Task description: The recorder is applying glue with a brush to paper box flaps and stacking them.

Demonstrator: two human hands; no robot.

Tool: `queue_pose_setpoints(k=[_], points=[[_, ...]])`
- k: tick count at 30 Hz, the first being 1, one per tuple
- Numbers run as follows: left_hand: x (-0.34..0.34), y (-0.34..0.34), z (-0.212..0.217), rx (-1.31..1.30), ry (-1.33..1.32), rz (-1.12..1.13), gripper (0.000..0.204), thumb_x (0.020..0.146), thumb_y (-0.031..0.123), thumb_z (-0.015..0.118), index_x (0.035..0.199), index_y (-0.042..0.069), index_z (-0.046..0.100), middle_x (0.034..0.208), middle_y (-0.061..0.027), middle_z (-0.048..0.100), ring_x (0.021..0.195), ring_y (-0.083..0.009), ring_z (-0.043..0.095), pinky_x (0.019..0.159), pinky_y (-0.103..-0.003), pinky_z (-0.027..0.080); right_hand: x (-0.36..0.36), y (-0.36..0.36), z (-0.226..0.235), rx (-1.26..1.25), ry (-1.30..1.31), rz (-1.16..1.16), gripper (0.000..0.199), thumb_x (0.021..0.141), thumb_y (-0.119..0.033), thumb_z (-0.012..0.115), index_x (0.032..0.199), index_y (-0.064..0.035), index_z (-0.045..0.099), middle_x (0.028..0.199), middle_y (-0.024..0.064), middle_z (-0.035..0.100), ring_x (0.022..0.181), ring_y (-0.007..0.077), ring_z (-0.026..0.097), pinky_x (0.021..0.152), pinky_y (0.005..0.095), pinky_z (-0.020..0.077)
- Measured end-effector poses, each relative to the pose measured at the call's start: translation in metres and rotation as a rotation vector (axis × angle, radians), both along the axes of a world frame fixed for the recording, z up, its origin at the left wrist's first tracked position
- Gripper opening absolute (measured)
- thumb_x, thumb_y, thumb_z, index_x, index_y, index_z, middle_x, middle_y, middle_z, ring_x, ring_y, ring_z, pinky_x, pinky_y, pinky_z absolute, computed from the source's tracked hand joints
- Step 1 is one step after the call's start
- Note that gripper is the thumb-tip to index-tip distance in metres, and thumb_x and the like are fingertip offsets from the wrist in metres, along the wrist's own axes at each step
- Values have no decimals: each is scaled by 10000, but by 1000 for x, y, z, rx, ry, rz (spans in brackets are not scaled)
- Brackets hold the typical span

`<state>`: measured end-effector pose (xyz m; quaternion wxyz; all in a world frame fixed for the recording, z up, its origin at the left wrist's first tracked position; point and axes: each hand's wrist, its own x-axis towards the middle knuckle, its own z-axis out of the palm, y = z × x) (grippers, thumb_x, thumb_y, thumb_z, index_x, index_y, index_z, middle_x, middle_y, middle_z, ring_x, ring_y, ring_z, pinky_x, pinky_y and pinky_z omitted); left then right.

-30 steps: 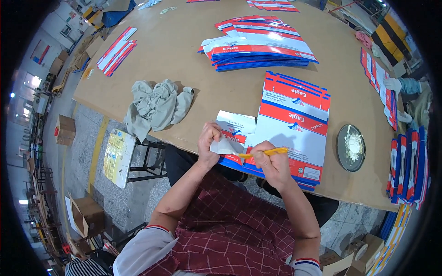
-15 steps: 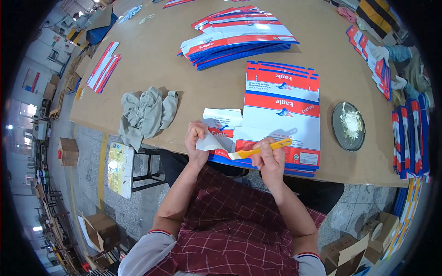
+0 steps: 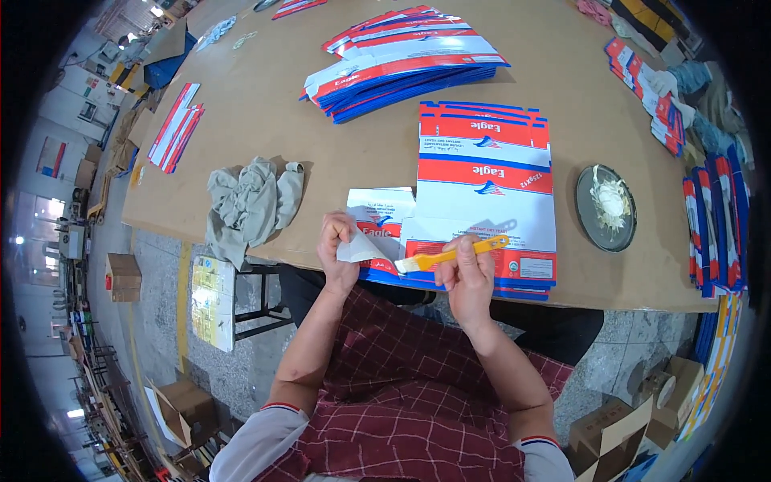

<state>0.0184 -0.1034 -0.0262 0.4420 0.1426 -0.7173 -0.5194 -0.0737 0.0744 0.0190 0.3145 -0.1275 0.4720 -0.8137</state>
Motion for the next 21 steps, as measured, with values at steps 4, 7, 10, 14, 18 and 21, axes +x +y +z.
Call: queue_pose_setpoints(k=[4, 7, 10, 14, 18, 21], points=[[1, -1, -2, -17, -29, 4, 229, 715, 3, 528, 702, 120, 332, 791, -23, 386, 748, -132, 350, 709, -232, 294, -2, -8, 0, 10, 29, -39, 318, 957, -321, 383, 822, -53, 490, 517, -2, 407, 446, 58, 365, 438, 205, 323], [2, -3, -3, -8, -16, 12, 230, 670, -33, 539, 688, 86, 344, 797, -65, 443, 789, -178, 439, 732, -263, 362, -1, -11, 2, 71, 90, -2, 328, 957, -335, 375, 830, -53, 484, 509, 7, 399, 447, 70, 370, 459, 223, 350], [2, -3, -4, 6, -4, 20, 231, 672, -33, 541, 683, 88, 343, 794, -61, 441, 781, -173, 438, 723, -258, 361, 0, -8, 6, 122, 92, 57, 326, 960, -327, 367, 831, -52, 485, 510, 10, 404, 448, 75, 374, 462, 222, 350], [2, -2, -3, -16, -20, 34, 228, 679, -32, 538, 680, 88, 343, 790, -57, 437, 764, -167, 431, 709, -250, 359, -2, -3, 7, -59, -52, -18, 315, 953, -330, 397, 819, -60, 489, 528, -13, 421, 459, 42, 373, 431, 178, 302], [1, -1, -1, 1, -10, 33, 225, 686, -29, 533, 677, 87, 341, 780, -53, 431, 747, -163, 421, 697, -244, 355, -4, -3, 3, -18, -59, -62, 319, 949, -338, 407, 810, -62, 487, 523, -12, 422, 454, 41, 376, 418, 182, 296], [1, -1, 0, 0, -7, 32, 227, 690, -27, 534, 679, 88, 339, 777, -52, 429, 748, -163, 417, 703, -245, 353, 0, -3, 0, 95, -17, -33, 318, 953, -325, 397, 813, -55, 490, 509, -4, 413, 438, 49, 368, 414, 190, 299]])
